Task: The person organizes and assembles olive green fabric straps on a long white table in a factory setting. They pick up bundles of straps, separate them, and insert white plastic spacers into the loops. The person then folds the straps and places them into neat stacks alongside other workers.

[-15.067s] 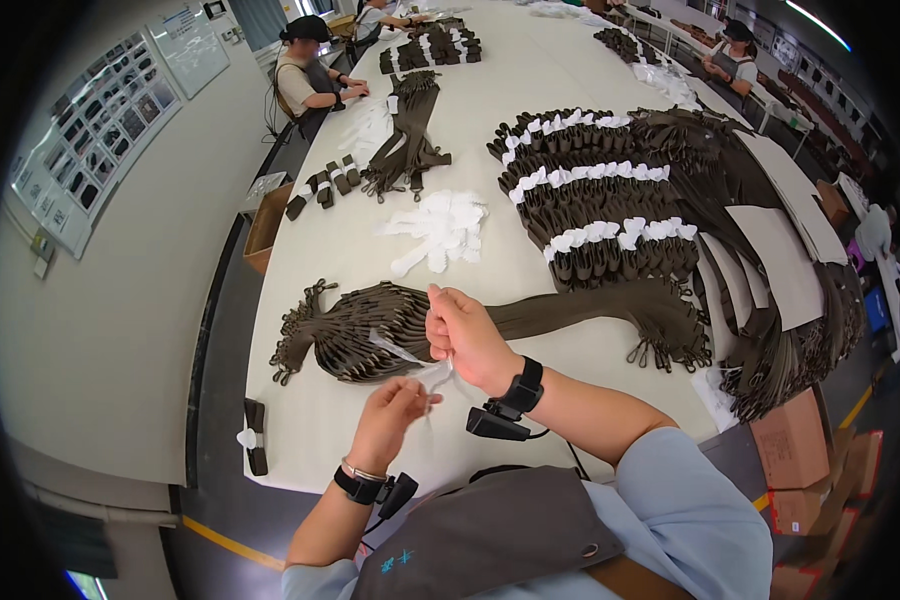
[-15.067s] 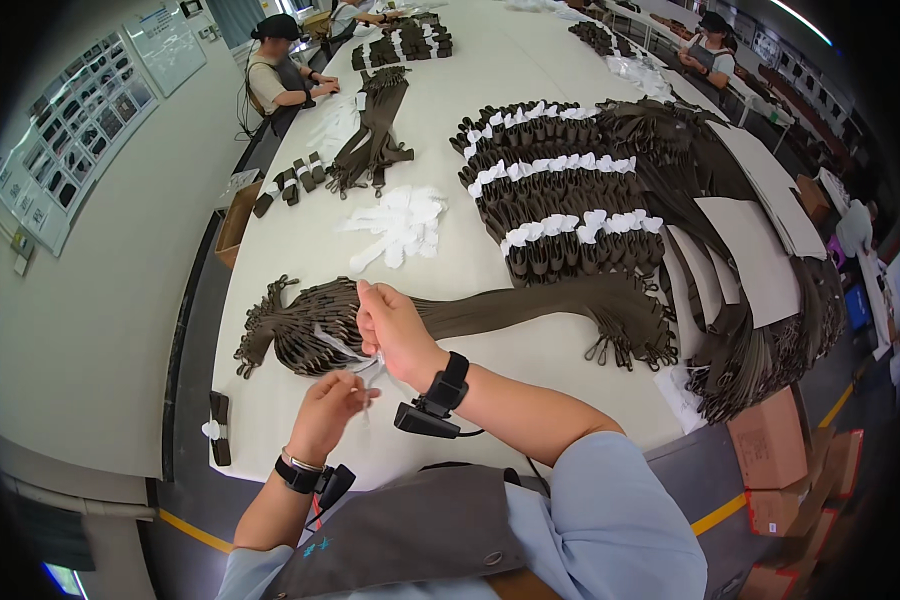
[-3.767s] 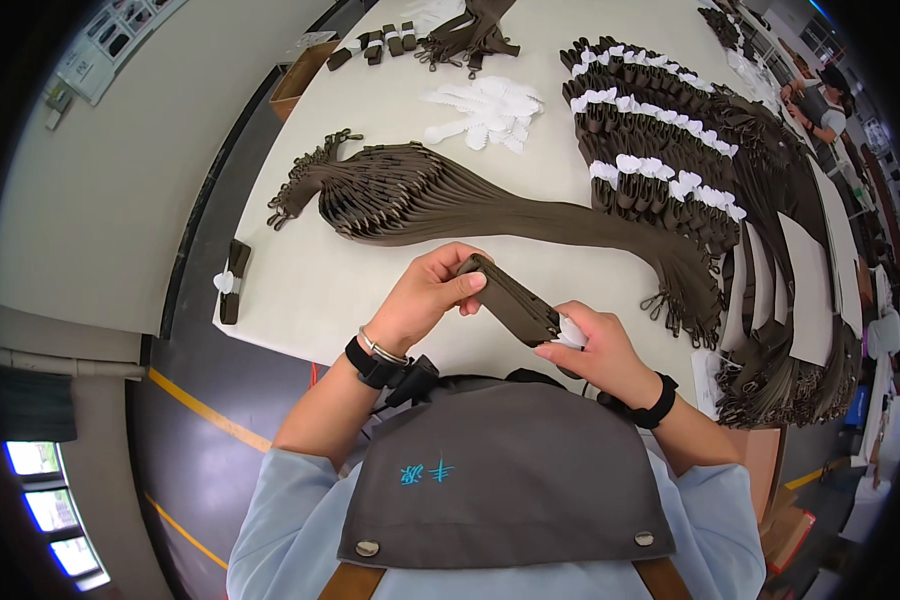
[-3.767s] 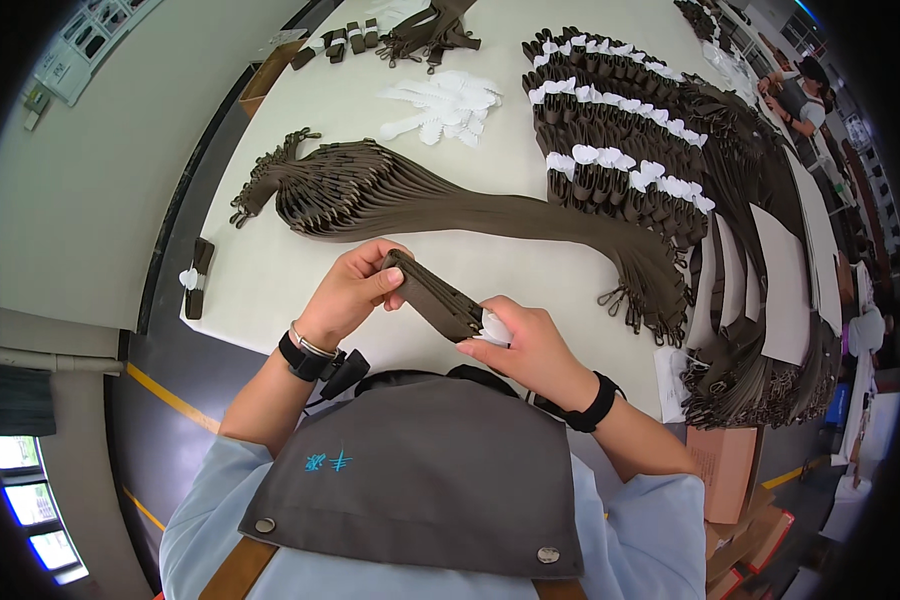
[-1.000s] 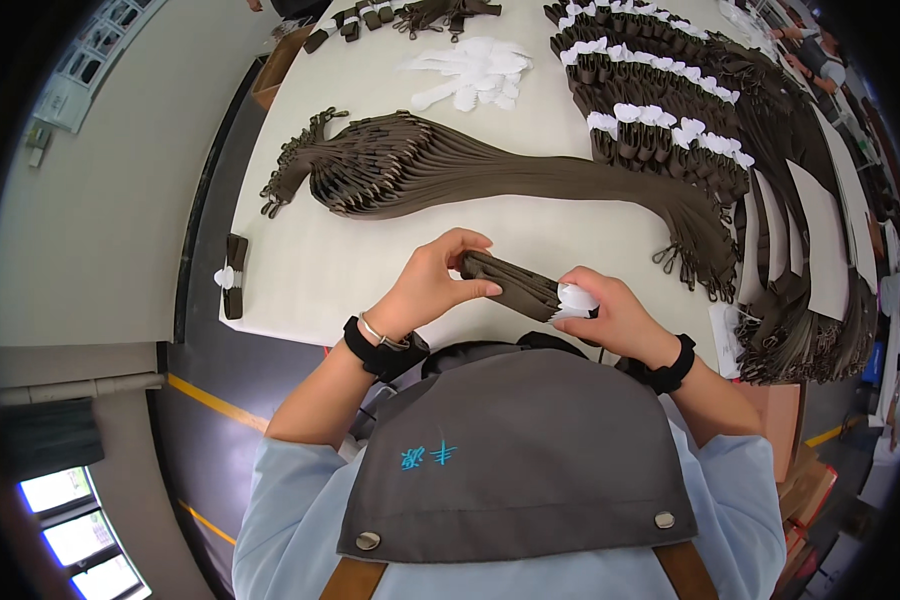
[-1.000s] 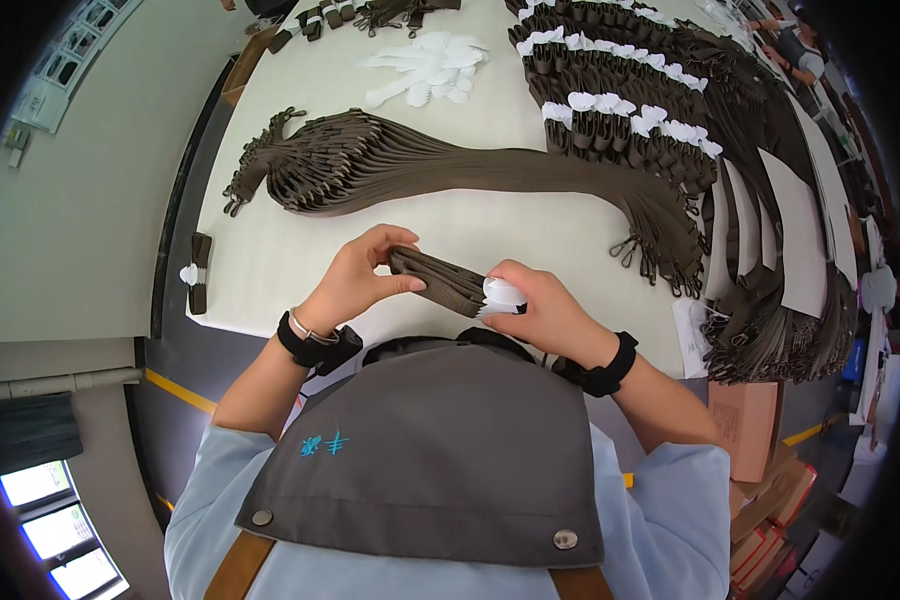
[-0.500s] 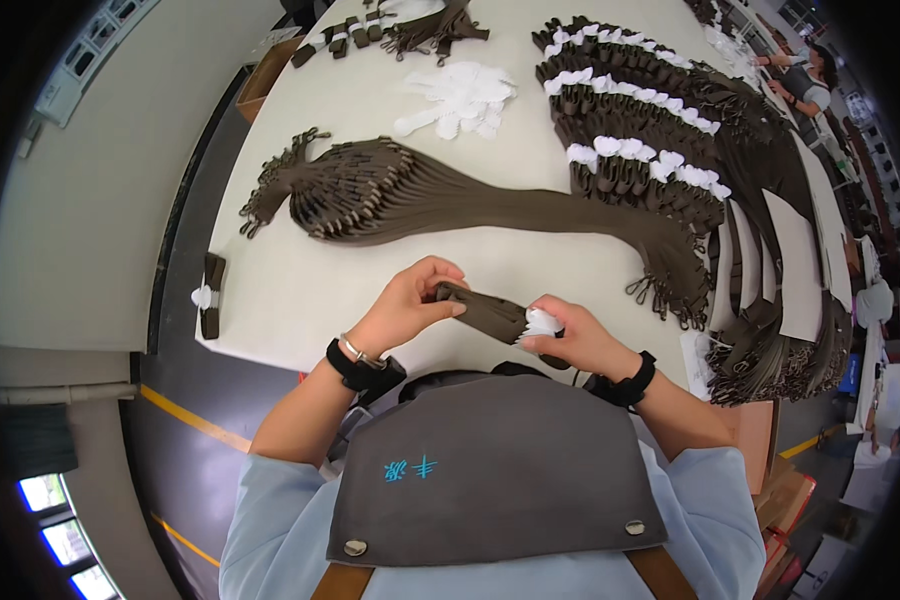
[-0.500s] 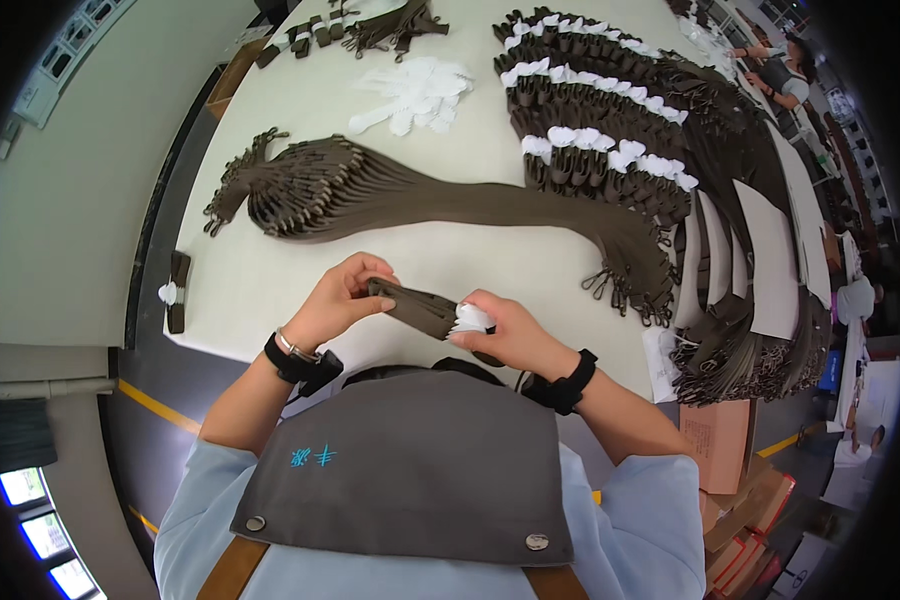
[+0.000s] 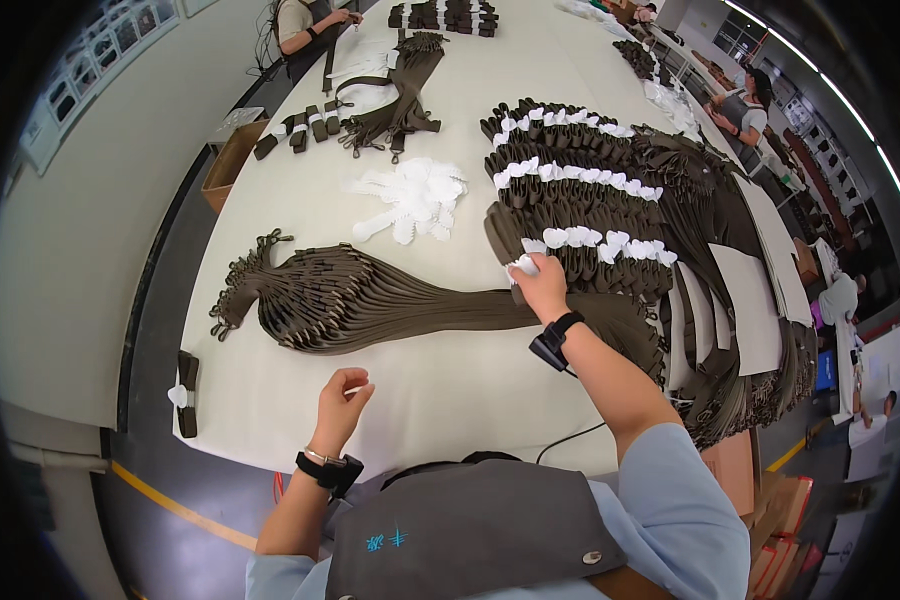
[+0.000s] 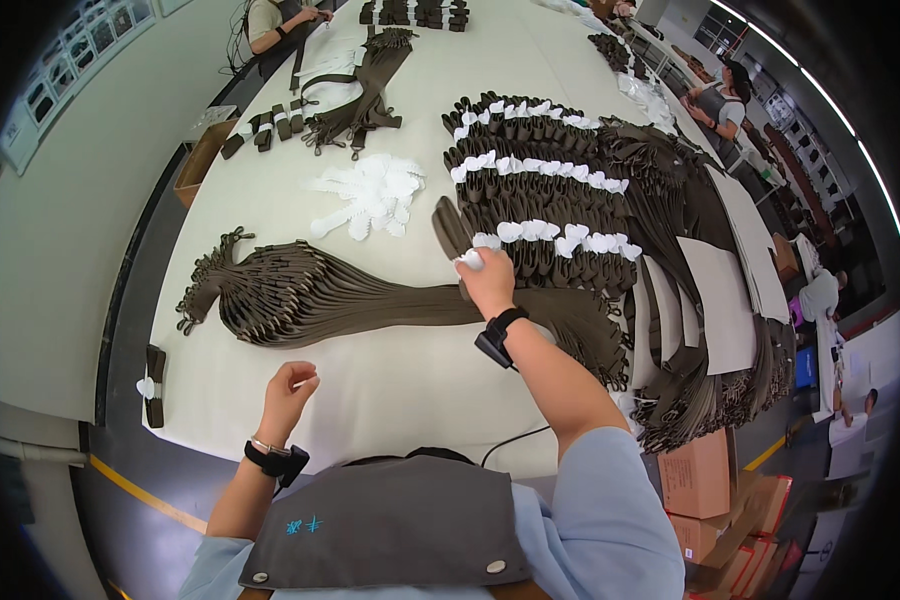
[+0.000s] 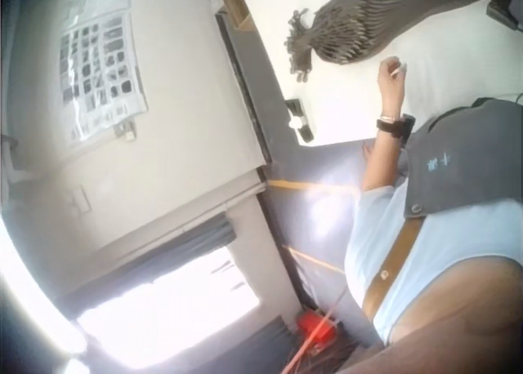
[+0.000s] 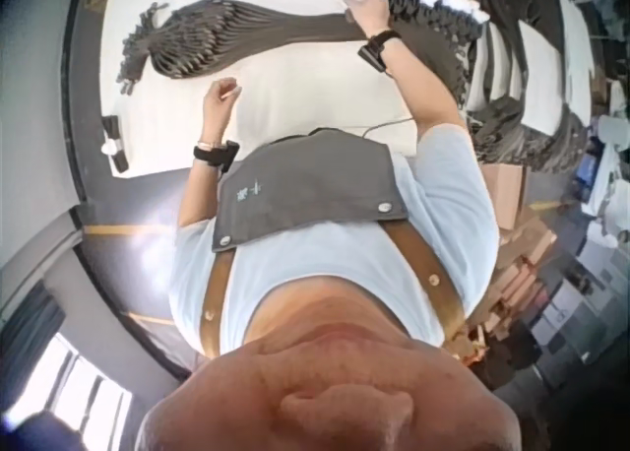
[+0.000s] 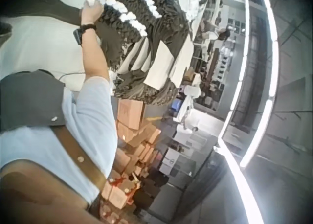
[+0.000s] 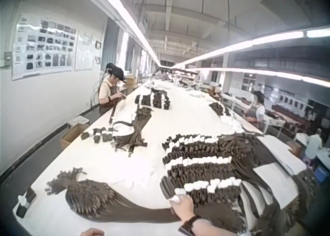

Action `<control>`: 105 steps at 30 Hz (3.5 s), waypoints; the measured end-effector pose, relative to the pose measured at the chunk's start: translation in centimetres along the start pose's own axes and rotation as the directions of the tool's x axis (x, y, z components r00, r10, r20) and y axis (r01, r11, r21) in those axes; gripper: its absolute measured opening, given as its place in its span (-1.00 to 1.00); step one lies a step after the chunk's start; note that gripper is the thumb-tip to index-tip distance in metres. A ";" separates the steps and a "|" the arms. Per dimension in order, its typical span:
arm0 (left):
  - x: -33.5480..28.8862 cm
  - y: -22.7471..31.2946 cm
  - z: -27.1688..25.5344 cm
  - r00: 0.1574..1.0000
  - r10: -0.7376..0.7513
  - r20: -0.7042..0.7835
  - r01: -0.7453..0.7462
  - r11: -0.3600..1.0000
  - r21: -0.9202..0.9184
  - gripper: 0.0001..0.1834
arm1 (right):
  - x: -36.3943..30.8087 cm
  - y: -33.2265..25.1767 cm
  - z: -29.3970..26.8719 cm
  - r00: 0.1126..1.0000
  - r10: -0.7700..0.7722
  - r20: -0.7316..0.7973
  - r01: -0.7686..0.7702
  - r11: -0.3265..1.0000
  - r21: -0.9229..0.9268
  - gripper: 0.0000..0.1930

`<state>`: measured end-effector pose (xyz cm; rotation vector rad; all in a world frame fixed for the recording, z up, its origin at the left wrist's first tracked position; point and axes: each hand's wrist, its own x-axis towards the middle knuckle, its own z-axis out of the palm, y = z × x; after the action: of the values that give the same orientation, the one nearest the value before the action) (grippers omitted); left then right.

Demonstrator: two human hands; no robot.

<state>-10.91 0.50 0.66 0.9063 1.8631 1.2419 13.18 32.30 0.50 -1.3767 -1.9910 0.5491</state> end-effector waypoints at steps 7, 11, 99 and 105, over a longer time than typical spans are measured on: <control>-1.7 -3.3 -2.4 0.992 -0.108 -0.059 0.103 0.991 -0.082 -0.83 | 5.7 3.0 2.0 0.983 0.145 -0.109 -0.182 0.780 -0.599 -0.57; -1.9 -3.5 -3.4 0.985 -0.152 -0.079 0.141 0.981 -0.130 -0.86 | 5.6 2.4 2.3 0.973 0.143 -0.184 -0.225 0.774 -0.592 -0.52; -9.2 14.0 1.2 0.666 0.636 0.390 -0.744 0.607 0.279 -0.56 | -17.1 -18.0 -12.8 0.420 -0.315 0.851 -0.425 0.761 0.491 -0.84; -11.4 15.9 0.5 0.546 0.682 0.488 -0.838 0.443 0.318 -0.53 | -18.0 -19.2 -15.6 0.407 -0.202 0.891 -0.532 0.740 0.411 -0.77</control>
<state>-2.17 -4.26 17.47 2.3386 1.5520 0.9475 15.92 8.24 19.17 -0.8177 -1.9625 2.3115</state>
